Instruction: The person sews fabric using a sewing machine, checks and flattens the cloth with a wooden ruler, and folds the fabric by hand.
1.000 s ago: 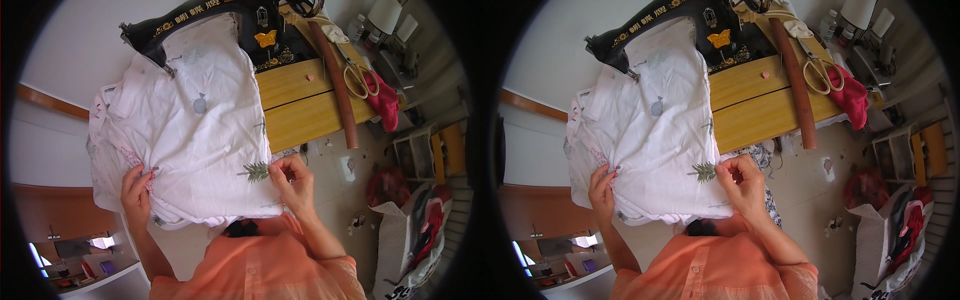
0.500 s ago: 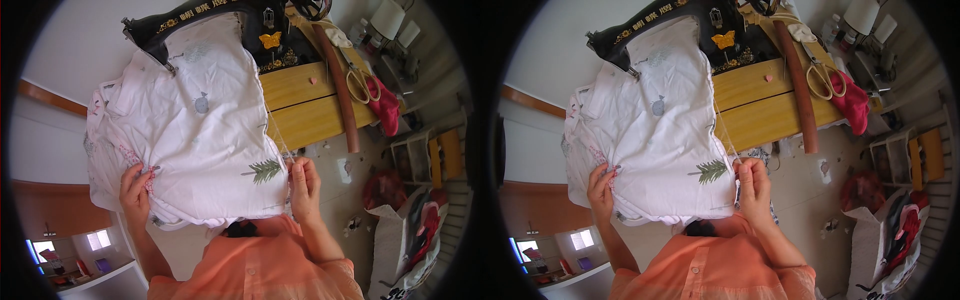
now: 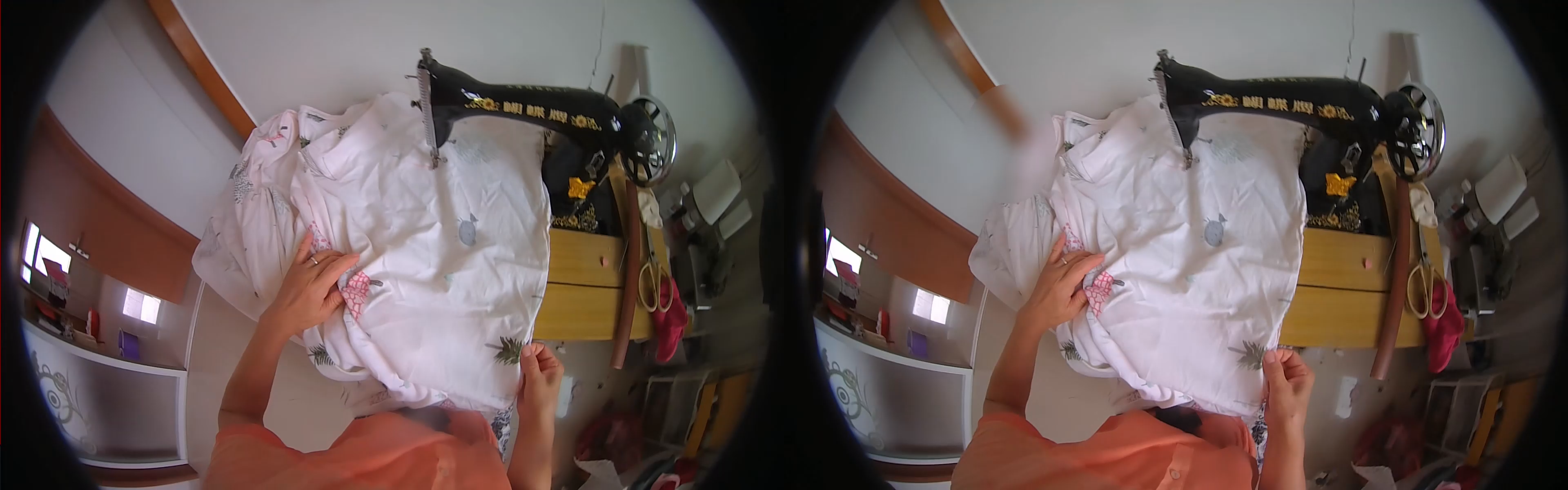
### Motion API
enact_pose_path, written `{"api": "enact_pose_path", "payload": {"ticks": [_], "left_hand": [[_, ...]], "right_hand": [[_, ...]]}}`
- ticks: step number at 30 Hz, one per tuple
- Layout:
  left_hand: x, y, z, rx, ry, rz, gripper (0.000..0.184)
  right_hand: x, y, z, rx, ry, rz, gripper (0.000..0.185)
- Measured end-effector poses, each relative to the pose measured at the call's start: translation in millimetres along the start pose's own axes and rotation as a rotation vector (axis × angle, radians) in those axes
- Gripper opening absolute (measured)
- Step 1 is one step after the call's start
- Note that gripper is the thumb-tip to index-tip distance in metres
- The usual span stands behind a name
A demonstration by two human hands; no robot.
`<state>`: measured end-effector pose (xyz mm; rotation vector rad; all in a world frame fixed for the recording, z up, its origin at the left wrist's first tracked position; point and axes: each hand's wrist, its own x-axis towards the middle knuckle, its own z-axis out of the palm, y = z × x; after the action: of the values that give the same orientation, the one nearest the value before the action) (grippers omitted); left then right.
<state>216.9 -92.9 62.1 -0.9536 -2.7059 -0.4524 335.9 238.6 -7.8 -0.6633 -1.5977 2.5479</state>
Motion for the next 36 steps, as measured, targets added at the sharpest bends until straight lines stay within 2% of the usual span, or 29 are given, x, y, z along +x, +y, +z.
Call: {"api": "enact_pose_path", "payload": {"ticks": [2,5,8,11,13,16,19,21,24,28,29,31,32,35,36], "left_hand": [[0,-4,1,0.006,0.04,-0.01,0.047],[-3,-8,2,0.019,0.029,0.005,0.038],[-12,-8,-7,0.065,0.011,0.08,0.03],[-19,-6,-14,0.087,0.047,0.094,0.02],[-24,-12,-14,0.087,0.057,0.058,0.02],[-17,-11,-31,0.042,-0.157,-0.082,0.019],[18,-11,-30,-0.044,0.07,-0.366,0.02],[39,-29,-20,0.383,0.23,-0.229,0.022],[49,-56,-6,0.649,-0.08,-0.54,0.026],[52,-68,27,0.568,-0.204,-0.559,0.042],[53,-71,29,0.571,-0.172,-0.523,0.041],[50,-80,25,0.579,-0.108,-0.452,0.039],[49,-80,15,0.588,-0.031,-0.38,0.039],[51,-85,-1,0.6,0.015,-0.273,0.038],[48,-86,7,0.57,-0.131,-0.272,0.036]], "right_hand": [[-1,-9,2,-0.046,-0.025,0.031,0.013],[-5,-22,6,-0.135,0.013,-0.1,0.014],[-7,-17,-1,-0.211,0.184,-0.273,0.015],[6,-5,-20,-0.465,0.306,-0.543,0.013],[8,-8,-24,-0.495,0.306,-0.496,0.005],[11,-13,-17,-0.557,0.251,-0.511,0.006],[9,-12,-25,-0.631,0.216,-0.507,0.01],[11,-11,-24,-0.666,0.215,-0.556,0.011],[8,-8,-26,-0.641,0.21,-0.55,0.01],[-3,-16,-11,-0.427,0.128,-0.317,0.013],[1,-9,-11,-0.49,0.137,-0.412,0.011],[-2,-12,-4,-0.484,0.1,-0.442,0.008],[-5,-9,-6,-0.531,0.083,-0.443,0.008],[-8,2,-10,-0.685,0.074,-0.464,0.009],[-8,4,-9,-0.753,0.093,-0.486,0.009]]}}
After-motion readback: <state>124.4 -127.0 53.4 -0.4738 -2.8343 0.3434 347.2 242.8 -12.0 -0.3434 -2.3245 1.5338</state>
